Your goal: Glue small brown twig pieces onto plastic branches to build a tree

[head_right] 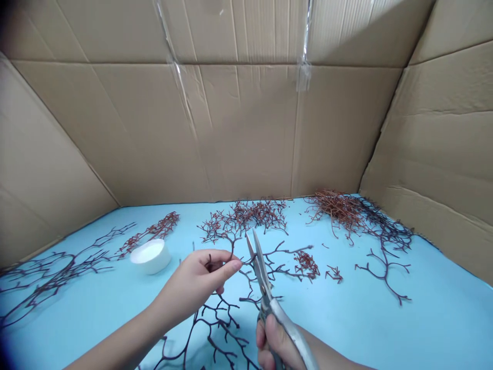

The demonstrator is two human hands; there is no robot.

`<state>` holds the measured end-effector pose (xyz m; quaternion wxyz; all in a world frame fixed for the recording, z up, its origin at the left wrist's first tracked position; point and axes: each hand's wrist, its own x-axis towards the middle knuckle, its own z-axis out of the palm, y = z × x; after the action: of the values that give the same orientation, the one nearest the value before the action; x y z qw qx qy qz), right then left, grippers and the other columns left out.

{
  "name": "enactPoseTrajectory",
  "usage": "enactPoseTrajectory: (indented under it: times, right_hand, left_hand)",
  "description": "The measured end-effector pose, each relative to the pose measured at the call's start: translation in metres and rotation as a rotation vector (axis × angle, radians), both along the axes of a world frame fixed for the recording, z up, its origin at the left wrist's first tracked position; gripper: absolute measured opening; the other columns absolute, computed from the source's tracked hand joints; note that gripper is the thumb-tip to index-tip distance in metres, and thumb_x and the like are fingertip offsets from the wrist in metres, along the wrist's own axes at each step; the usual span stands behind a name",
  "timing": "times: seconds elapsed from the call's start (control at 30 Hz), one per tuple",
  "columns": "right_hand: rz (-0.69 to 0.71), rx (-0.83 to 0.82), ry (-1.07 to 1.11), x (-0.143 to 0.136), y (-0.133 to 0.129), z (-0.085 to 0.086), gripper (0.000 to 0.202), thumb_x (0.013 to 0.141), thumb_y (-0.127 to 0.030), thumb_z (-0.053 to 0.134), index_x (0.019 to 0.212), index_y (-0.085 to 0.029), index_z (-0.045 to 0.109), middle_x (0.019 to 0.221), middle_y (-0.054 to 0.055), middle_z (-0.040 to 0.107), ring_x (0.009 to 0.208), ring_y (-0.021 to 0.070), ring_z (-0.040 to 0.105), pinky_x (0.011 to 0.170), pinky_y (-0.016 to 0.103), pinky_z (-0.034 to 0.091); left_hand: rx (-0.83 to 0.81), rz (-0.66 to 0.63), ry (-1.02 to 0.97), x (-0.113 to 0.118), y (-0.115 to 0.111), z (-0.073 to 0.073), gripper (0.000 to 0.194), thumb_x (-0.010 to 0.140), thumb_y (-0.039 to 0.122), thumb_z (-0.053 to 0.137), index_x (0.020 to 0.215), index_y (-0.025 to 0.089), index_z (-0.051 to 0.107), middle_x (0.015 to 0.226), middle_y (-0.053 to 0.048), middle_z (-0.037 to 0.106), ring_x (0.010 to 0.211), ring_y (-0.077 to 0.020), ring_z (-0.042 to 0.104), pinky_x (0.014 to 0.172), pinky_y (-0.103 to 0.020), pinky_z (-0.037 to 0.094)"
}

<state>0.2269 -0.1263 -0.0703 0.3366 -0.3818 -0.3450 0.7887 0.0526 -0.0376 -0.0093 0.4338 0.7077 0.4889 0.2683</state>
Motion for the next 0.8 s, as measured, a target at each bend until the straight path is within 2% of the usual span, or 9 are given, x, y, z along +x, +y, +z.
enactPoseTrajectory:
  times: [0.13,0.2,0.33,0.47,0.53,0.67,0.8]
  right_hand:
    - [0.029,-0.018,-0.078,0.004,0.004,0.002,0.059,0.064,-0.074,0.045,0.078,-0.017,0.044,0.061,-0.005,0.039,0.05,0.0057,0.029,0.052,0.019,0.022]
    - [0.052,-0.038,-0.116,0.004,0.007,0.001,0.059,0.062,-0.074,0.047,0.077,-0.017,0.043,0.061,-0.005,0.038,0.052,0.006,0.031,0.052,0.019,0.023]
    - [0.067,0.007,-0.183,0.004,0.012,-0.001,0.062,0.06,-0.076,0.044,0.078,-0.017,0.041,0.062,-0.005,0.036,0.052,0.0065,0.031,0.049,0.018,0.025]
    - [0.133,0.097,-0.245,0.007,0.014,0.0,0.058,0.067,-0.074,0.04,0.078,-0.016,0.041,0.065,-0.003,0.036,0.053,0.0068,0.032,0.047,0.018,0.028]
    - [0.167,0.139,-0.277,0.009,0.014,-0.001,0.057,0.068,-0.073,0.04,0.078,-0.016,0.041,0.065,-0.003,0.036,0.054,0.0071,0.032,0.047,0.017,0.029]
    - [0.137,0.152,-0.268,0.013,0.015,-0.006,0.055,0.07,-0.071,0.041,0.078,-0.016,0.041,0.065,-0.004,0.035,0.053,0.0062,0.031,0.046,0.016,0.03]
    - [0.161,0.201,-0.275,0.015,0.015,-0.009,0.053,0.074,-0.068,0.038,0.078,-0.015,0.041,0.065,-0.003,0.037,0.051,0.0051,0.032,0.046,0.016,0.03]
  left_hand:
    - [0.237,-0.06,0.091,-0.001,-0.003,0.001,0.03,0.08,0.037,0.045,0.055,0.019,0.047,0.063,0.0,0.05,0.062,-0.0146,0.047,0.057,-0.026,0.034]
    - [0.263,-0.084,0.145,-0.002,-0.004,-0.001,0.027,0.081,0.036,0.042,0.061,0.02,0.05,0.064,0.0,0.052,0.06,-0.0146,0.046,0.055,-0.025,0.033]
    - [0.17,-0.105,0.181,-0.001,-0.004,-0.005,0.026,0.081,0.04,0.042,0.072,0.021,0.056,0.055,0.003,0.049,0.048,-0.0118,0.037,0.048,-0.024,0.028]
    - [0.177,-0.079,0.137,-0.002,-0.002,-0.005,0.037,0.081,0.041,0.042,0.052,0.019,0.046,0.048,0.005,0.031,0.046,-0.0101,0.026,0.045,-0.023,0.022]
    - [0.125,-0.078,0.112,-0.003,-0.001,-0.003,0.038,0.081,0.041,0.041,0.051,0.018,0.046,0.047,0.006,0.025,0.045,-0.0096,0.022,0.043,-0.023,0.019]
    - [-0.01,-0.075,0.104,-0.006,0.002,0.002,0.034,0.077,0.041,0.043,0.06,0.017,0.057,0.045,0.007,0.024,0.042,-0.0086,0.019,0.04,-0.023,0.017]
    - [-0.051,-0.069,0.112,-0.006,0.006,0.003,0.032,0.075,0.04,0.045,0.059,0.016,0.059,0.042,0.008,0.025,0.04,-0.008,0.019,0.04,-0.023,0.015]
